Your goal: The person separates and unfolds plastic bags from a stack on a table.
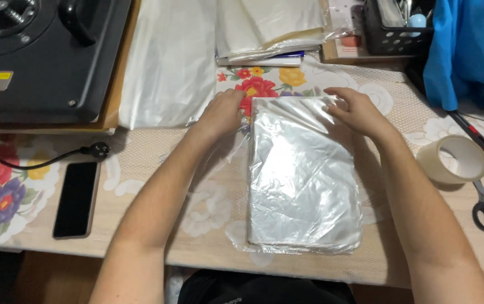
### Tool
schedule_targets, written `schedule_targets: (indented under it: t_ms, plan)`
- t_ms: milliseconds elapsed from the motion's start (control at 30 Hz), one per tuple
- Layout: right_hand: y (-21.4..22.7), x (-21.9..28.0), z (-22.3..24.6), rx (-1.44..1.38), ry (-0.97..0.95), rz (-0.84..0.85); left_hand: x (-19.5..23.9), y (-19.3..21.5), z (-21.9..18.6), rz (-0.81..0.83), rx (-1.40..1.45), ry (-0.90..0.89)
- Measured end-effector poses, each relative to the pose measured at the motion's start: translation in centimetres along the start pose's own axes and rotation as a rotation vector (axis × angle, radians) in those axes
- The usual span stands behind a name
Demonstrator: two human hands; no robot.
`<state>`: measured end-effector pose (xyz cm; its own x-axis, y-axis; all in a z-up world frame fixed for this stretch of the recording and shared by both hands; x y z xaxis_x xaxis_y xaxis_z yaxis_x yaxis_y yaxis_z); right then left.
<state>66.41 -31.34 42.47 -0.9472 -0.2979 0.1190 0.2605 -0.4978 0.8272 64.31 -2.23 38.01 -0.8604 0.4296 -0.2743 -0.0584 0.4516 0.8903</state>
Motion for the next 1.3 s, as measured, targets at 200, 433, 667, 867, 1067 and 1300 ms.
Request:
schedule_targets:
  t_ms: [200,433,667,867,1067,1300]
  plan:
    - [-0.5,-1.5,-0.1,0.029,0.032,-0.002,-2.4,-0.5,-7.6,-0.132,0.075,-0.165]
    - [-2.1,-4.0,2.6,0.366,0.145,0.125,-0.6,-5.1,-14.5,0.189,0.020,-0.376]
    - [1.5,6.4,-1.6,0.169,0.236,-0.305,-0.9,-5.2,-15.5,0.379,-0.030,-0.366]
    - [-5.3,18.7,3.4,0.356,0.453,0.277,-0.6,-7.4,-15.1,0.285,-0.094,-0.412]
    - [-8.1,22.8,1.0,0.406,0.524,0.140,-0.5,-5.9,-16.5,0.144,-0.035,-0.511]
    - [-6.8,22.0,2.3,0.494,0.629,-0.087,2.1,-4.3,-24.6,-0.112,-0.059,-0.809]
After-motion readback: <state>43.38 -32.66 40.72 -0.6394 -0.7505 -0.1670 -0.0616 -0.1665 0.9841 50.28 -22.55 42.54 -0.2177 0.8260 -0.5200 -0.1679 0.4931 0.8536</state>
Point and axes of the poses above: each hand's wrist, its own x-axis away from the middle knuckle, its own y-axis out of the back of the hand, z = x × y, the point moved 8 cm from there along -x, towards the middle knuckle, and after that the axes turned 10 degrees about -y, right-handed, at the moved point
